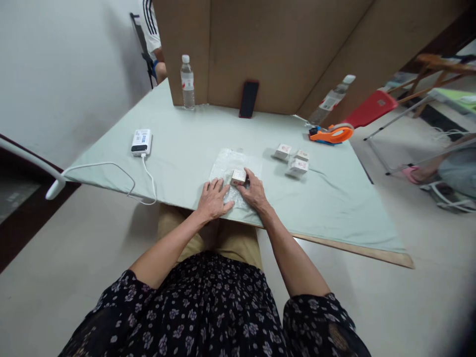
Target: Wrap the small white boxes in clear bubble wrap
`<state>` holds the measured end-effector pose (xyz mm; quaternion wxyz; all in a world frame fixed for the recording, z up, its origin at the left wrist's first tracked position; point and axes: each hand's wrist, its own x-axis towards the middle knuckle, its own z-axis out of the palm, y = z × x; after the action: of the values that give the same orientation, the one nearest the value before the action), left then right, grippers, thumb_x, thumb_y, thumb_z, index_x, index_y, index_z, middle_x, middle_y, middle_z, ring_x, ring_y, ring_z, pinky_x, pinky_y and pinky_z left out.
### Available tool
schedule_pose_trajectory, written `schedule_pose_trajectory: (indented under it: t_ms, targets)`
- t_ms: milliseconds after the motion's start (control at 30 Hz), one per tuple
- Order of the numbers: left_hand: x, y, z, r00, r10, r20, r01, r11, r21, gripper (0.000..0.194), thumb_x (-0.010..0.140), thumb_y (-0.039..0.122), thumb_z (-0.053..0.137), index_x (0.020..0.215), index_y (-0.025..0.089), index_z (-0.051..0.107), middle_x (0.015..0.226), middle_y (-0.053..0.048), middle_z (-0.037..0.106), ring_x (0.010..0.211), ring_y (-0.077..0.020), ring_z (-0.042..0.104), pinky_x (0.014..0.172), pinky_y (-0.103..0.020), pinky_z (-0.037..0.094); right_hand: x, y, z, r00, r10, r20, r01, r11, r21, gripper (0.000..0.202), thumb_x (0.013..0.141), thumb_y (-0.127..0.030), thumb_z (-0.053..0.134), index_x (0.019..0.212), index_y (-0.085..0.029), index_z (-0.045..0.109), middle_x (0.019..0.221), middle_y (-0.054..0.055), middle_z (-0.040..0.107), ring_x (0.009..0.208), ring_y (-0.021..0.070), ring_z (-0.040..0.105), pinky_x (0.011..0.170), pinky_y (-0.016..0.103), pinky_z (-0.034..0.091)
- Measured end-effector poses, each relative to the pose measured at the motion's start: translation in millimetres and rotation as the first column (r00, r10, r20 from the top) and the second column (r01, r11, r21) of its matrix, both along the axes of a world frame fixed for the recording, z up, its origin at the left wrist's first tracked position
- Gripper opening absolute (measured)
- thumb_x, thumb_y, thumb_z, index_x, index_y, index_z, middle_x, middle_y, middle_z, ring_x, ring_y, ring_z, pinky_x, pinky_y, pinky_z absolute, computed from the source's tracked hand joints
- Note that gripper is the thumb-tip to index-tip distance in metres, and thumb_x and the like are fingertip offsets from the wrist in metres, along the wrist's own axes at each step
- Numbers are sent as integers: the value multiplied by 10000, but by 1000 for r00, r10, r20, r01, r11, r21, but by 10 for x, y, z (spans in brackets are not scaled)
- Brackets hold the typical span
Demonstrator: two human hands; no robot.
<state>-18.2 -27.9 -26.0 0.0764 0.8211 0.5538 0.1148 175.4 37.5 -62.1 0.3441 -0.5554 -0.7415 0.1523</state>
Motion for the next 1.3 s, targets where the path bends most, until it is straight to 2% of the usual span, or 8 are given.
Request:
schedule_pose_trajectory:
  t_ms: [300,700,933,1300]
  targets:
    - [-24,1,-8,999,-3,50,3,1000,-2,622,897,493,522,1432,176,504,1578,-173,404,1481,-333,310,1205,-504,213,-23,21,-31,999,-8,39,7,1000,13,711,770,-295,632,1441,-138,457,1430,172,585,1208,353,593,1052,552,436]
    - [-31,-11,3,1000,2,13,-2,1000,-2,619,907,506,504,1435,184,498,1582,-164,402,1482,-322,306,1202,-498,210,-49,22,-12,998,-8,58,7,1000,19,744,757,-287,623,1452,-102,432,1426,196,578,1195,359,596,1050,548,438]
    - [-27,-4,-8,1000,-1,5,1,1000,18,591,912,485,504,1419,180,512,1578,-158,406,1474,-329,315,1193,-505,228,-56,28,-4,997,-12,76,12,1000,2,816,750,-315,600,1491,-59,375,1296,201,652,1136,361,624,1026,528,456]
    - [-49,22,-25,1000,-8,20,8,1000,14,616,901,515,542,1424,189,514,1572,-154,424,1479,-324,331,1197,-491,243,-51,-16,31,1000,7,15,-7,1000,13,804,717,-318,607,1476,-130,421,1455,183,555,1242,369,582,1075,554,433]
